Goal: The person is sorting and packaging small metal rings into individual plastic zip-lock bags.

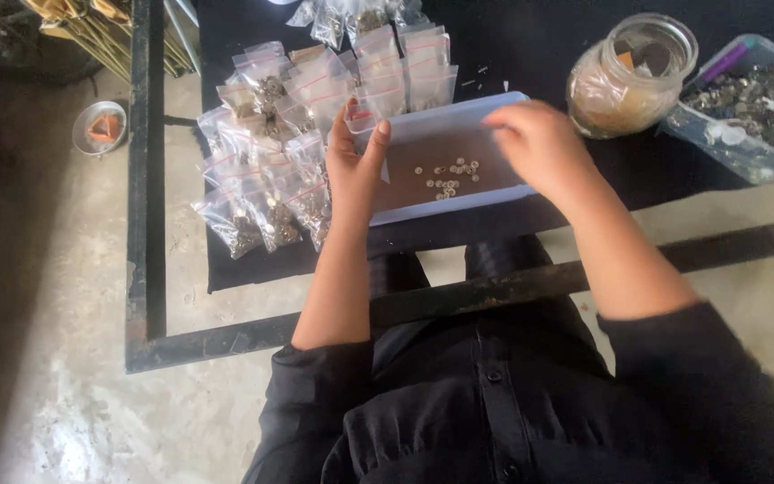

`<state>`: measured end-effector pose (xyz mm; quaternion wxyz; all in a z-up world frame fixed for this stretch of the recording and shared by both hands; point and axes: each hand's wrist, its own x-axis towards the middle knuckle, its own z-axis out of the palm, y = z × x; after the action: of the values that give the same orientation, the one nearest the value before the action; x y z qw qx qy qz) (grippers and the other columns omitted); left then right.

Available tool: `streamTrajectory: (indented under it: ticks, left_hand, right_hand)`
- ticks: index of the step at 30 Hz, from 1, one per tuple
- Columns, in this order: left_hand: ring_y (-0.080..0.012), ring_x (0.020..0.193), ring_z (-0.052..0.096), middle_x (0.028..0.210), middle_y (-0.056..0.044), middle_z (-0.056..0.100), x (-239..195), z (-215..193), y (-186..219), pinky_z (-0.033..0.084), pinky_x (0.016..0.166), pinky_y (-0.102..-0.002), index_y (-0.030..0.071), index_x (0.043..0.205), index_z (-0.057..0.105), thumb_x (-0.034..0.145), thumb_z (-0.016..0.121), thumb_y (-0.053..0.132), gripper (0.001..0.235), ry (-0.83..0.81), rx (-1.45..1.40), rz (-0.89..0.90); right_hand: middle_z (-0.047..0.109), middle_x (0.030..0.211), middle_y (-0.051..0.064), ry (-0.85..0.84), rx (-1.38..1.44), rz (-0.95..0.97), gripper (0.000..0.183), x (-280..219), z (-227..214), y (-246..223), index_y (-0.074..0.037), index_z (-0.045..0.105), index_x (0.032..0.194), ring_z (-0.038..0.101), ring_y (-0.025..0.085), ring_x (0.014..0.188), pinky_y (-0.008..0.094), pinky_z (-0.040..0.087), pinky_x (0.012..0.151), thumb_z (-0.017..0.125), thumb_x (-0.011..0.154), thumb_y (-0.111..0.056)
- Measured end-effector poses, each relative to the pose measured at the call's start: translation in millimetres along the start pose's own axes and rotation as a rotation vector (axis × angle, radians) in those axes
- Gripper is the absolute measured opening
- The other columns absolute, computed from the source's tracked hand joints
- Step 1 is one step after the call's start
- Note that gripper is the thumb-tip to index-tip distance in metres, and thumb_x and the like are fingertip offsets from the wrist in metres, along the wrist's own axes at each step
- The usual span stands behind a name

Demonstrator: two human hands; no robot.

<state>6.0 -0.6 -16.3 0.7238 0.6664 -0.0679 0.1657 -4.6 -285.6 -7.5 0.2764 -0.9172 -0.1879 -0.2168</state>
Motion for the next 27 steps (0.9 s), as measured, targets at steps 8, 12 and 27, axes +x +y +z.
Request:
streamTrajectory:
  ticks: [8, 12, 27]
  left_hand:
    - [-0.0264, 0.14, 0.051, 0.146, -0.02, 0.057, 16, 8, 22, 0.043, 0.116, -0.042, 0.006, 0.151, 0.045, 0.093, 0.073, 0.045, 0.075, -0.034, 0.036, -0.019]
    - [-0.0046, 0.061, 0.029, 0.071, 0.008, 0.035, 27, 23, 68, 0.028, 0.06, -0.023, 0.01, 0.152, 0.045, 0.086, 0.058, 0.065, 0.087, -0.064, 0.144, -0.101]
    - [-0.0132, 0.123, 0.056, 0.142, -0.003, 0.057, 27, 24, 38, 0.045, 0.102, -0.031, 0.014, 0.148, 0.048, 0.089, 0.066, 0.053, 0.073, -0.051, 0.044, -0.157]
  right_hand:
    - [0.072, 0.123, 0.004, -0.705, -0.193, 0.509, 0.03, 51, 38, -33, -0.024, 0.072, 0.125, 0.067, 0.029, 0.113, 0.044, 0.052, 0.091, 0.054, 0.102, -0.026]
    - [0.064, 0.136, 0.006, -0.855, -0.178, 0.39, 0.035, 63, 21, -80, -0.019, 0.068, 0.13, 0.06, 0.032, 0.121, 0.045, 0.047, 0.097, 0.058, 0.098, -0.029]
    - [0.075, 0.104, -0.001, -1.156, -0.172, 0.381, 0.014, 70, 17, -115, -0.018, 0.078, 0.098, 0.067, 0.022, 0.096, 0.036, 0.049, 0.082, 0.066, 0.094, -0.023]
